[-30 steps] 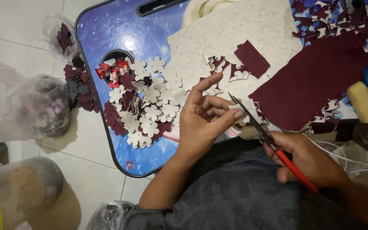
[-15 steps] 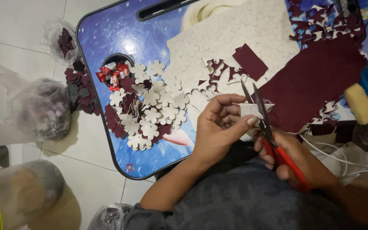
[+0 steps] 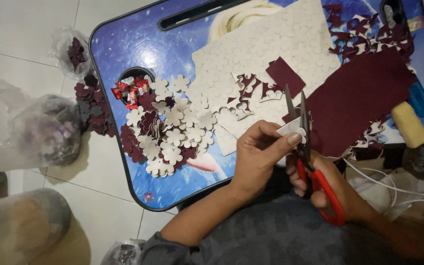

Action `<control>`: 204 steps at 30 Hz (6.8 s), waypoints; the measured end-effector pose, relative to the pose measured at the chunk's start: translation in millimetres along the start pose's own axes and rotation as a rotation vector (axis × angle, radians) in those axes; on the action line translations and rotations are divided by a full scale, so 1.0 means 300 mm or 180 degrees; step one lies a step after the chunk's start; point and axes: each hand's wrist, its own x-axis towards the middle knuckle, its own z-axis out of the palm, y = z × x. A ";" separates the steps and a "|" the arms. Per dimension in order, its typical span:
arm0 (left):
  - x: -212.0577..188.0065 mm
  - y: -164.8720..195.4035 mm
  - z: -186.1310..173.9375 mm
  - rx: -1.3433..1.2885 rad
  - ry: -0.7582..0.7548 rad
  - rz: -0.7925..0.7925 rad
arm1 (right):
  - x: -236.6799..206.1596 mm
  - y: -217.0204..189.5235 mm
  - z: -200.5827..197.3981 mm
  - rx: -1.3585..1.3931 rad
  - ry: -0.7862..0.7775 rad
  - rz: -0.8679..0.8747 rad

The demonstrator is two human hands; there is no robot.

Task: The person sits on the floor and cuts white paper into flower shapes with red-handled scissors, trimming petal edges of small paper pieces and adding finished flowers to a growing pile on the tray table.

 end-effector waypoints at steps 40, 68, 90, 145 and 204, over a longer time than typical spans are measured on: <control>-0.022 0.073 -0.009 0.1015 -0.0062 0.0032 | -0.026 -0.045 -0.019 -0.0424 -0.0034 0.0108; -0.003 0.113 -0.058 0.0949 0.0065 0.0273 | -0.025 -0.008 -0.069 -0.0222 -0.0274 0.0569; 0.017 0.103 -0.073 0.0862 0.0396 0.0500 | -0.015 0.003 -0.070 -0.0894 -0.0384 0.0069; 0.017 0.136 -0.050 0.0918 0.0184 0.0316 | -0.020 -0.020 -0.090 -0.0925 -0.0294 0.0210; -0.013 0.051 0.028 0.0841 -0.0013 0.0185 | -0.044 -0.025 -0.065 -0.0448 -0.0135 0.0004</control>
